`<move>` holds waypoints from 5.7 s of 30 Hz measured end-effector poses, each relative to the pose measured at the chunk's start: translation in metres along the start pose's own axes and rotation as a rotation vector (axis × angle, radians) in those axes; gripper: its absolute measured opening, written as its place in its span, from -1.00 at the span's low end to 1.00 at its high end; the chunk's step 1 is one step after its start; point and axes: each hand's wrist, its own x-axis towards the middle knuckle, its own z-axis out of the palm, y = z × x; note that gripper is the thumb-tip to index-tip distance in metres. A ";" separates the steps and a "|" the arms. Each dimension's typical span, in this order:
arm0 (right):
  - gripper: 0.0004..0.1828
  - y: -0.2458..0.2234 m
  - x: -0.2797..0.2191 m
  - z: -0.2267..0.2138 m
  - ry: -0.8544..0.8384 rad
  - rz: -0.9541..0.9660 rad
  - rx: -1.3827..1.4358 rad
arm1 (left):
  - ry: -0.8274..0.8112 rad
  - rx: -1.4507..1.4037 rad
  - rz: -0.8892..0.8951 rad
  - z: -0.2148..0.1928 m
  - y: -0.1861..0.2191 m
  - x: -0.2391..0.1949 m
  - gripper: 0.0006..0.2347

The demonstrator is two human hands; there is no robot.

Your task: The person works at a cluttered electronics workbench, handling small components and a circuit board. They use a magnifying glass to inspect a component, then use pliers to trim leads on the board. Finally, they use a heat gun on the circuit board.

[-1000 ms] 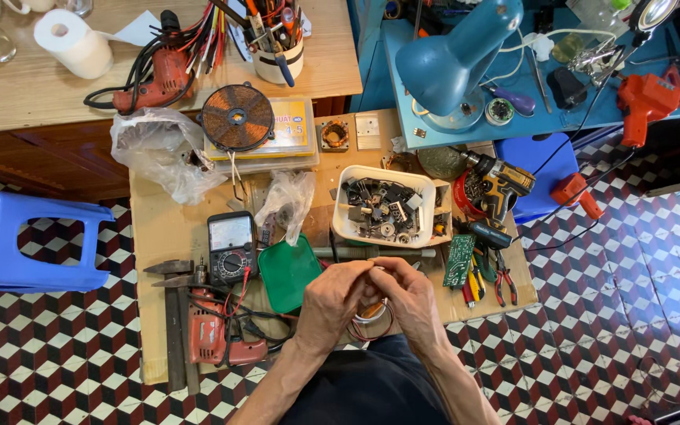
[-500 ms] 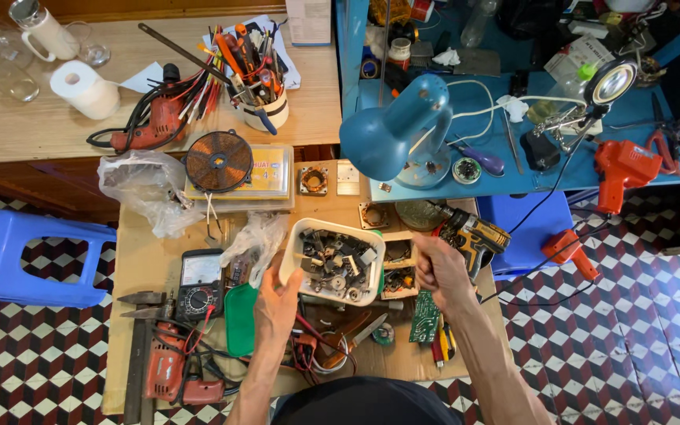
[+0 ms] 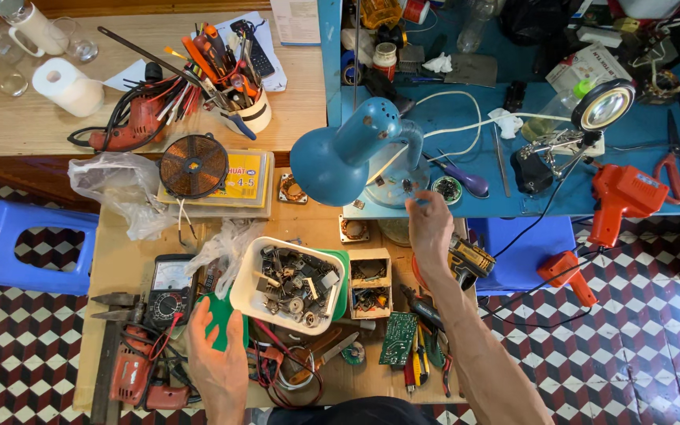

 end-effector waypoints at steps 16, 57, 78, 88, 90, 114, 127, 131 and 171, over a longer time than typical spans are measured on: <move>-0.72 0.013 0.038 -0.005 0.080 -0.373 -0.390 | -0.031 -0.004 0.314 0.008 0.012 0.017 -0.57; -0.71 -0.014 -0.008 0.061 -0.298 -0.270 -0.540 | -0.330 -0.444 -0.186 0.040 -0.071 0.049 -0.54; -0.65 0.000 -0.002 0.059 -0.223 -0.515 -0.531 | -0.333 -0.382 -0.210 0.037 -0.068 0.050 -0.54; -0.63 0.014 -0.005 0.052 -0.283 -0.432 -0.619 | -0.307 -0.396 -0.219 0.032 -0.041 0.044 -0.60; -0.63 0.016 -0.015 0.046 -0.269 -0.296 -0.517 | -0.307 -0.340 -0.218 0.025 -0.040 0.044 -0.57; -0.70 -0.006 -0.243 0.067 -0.162 0.734 0.474 | -0.022 -0.381 -0.479 -0.132 -0.271 0.409 -0.70; -0.72 -0.077 -0.247 0.082 -0.141 0.460 0.673 | -0.167 -0.145 0.001 -0.113 -0.162 0.273 -0.57; -0.70 -0.086 -0.236 0.085 -0.204 0.383 0.622 | -0.717 -0.534 -0.040 -0.055 -0.076 0.130 -0.69; -0.75 -0.011 -0.160 0.043 -0.543 0.403 0.624 | -1.022 -0.751 -0.520 0.066 -0.022 0.043 -0.79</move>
